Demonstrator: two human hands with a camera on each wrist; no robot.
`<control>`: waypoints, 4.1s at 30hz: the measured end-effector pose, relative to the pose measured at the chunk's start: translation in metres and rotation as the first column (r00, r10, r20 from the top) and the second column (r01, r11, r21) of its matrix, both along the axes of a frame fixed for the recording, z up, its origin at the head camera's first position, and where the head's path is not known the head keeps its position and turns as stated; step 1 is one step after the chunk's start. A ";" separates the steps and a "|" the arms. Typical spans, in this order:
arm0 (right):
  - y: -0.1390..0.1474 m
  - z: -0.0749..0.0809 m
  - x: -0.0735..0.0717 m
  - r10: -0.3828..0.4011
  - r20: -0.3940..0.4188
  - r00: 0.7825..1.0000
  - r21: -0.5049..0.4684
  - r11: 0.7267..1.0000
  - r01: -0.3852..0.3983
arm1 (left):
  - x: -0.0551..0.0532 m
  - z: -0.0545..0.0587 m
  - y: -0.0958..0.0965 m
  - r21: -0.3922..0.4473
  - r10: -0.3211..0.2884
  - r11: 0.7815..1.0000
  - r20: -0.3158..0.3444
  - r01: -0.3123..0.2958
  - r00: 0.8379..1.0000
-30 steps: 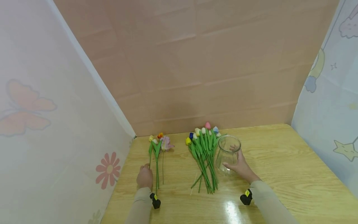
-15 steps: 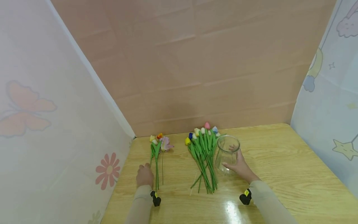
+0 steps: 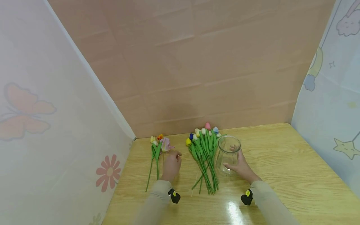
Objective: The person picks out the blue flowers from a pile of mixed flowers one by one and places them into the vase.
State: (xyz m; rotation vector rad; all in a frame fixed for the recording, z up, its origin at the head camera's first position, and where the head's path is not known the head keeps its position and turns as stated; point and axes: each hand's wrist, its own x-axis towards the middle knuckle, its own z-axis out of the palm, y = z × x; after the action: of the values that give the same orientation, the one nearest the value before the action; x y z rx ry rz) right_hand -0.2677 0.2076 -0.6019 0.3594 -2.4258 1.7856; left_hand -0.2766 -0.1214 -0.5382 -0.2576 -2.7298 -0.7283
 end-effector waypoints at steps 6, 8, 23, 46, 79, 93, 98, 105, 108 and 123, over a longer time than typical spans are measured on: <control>0.000 0.000 0.001 -0.004 0.005 1.000 -0.017 1.000 0.004 | 0.014 -0.018 0.050 0.009 -0.157 0.987 0.152 0.158 0.976; 0.000 0.000 0.001 -0.004 0.008 1.000 -0.017 1.000 0.005 | 0.019 -0.026 0.063 -0.022 -0.166 0.985 0.174 0.173 0.971; -0.001 0.001 0.002 -0.007 0.006 1.000 -0.007 1.000 0.007 | 0.022 -0.071 0.087 0.129 -0.044 0.992 0.357 -0.003 0.933; -0.004 0.017 0.008 0.005 0.032 0.999 -0.027 1.000 -0.004 | 0.014 -0.008 0.029 0.320 0.124 0.933 0.137 -0.163 0.983; 0.000 -0.002 0.000 -0.014 -0.002 1.000 0.003 1.000 0.014 | 0.014 -0.069 -0.100 -0.068 0.327 0.943 0.039 -0.324 0.944; -0.001 -0.003 0.000 -0.001 -0.001 1.000 -0.001 1.000 0.001 | 0.012 -0.072 -0.106 -0.160 0.362 0.926 0.133 -0.341 0.922; 0.000 -0.002 0.000 -0.002 0.002 1.000 -0.002 1.000 0.002 | 0.007 -0.063 -0.093 -0.148 0.327 0.934 -0.009 -0.324 0.945; 0.000 -0.003 0.000 -0.007 0.003 1.000 0.008 1.000 0.007 | 0.005 -0.037 -0.043 -0.167 0.170 0.965 -0.194 -0.203 0.966; 0.000 -0.003 0.000 -0.005 0.002 1.000 0.010 1.000 0.005 | 0.008 -0.030 -0.015 -0.196 0.084 0.972 -0.220 -0.128 0.972; 0.001 -0.002 -0.002 -0.011 0.008 1.000 0.010 1.000 0.011 | 0.031 -0.051 0.080 -0.307 -0.135 0.946 -0.082 0.104 0.987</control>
State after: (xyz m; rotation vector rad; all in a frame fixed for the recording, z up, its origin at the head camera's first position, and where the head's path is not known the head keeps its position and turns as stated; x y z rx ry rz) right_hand -0.2700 0.2085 -0.6044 0.3405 -2.4380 1.7743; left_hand -0.2457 -0.0410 -0.5895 -0.5182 -2.7363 -0.3106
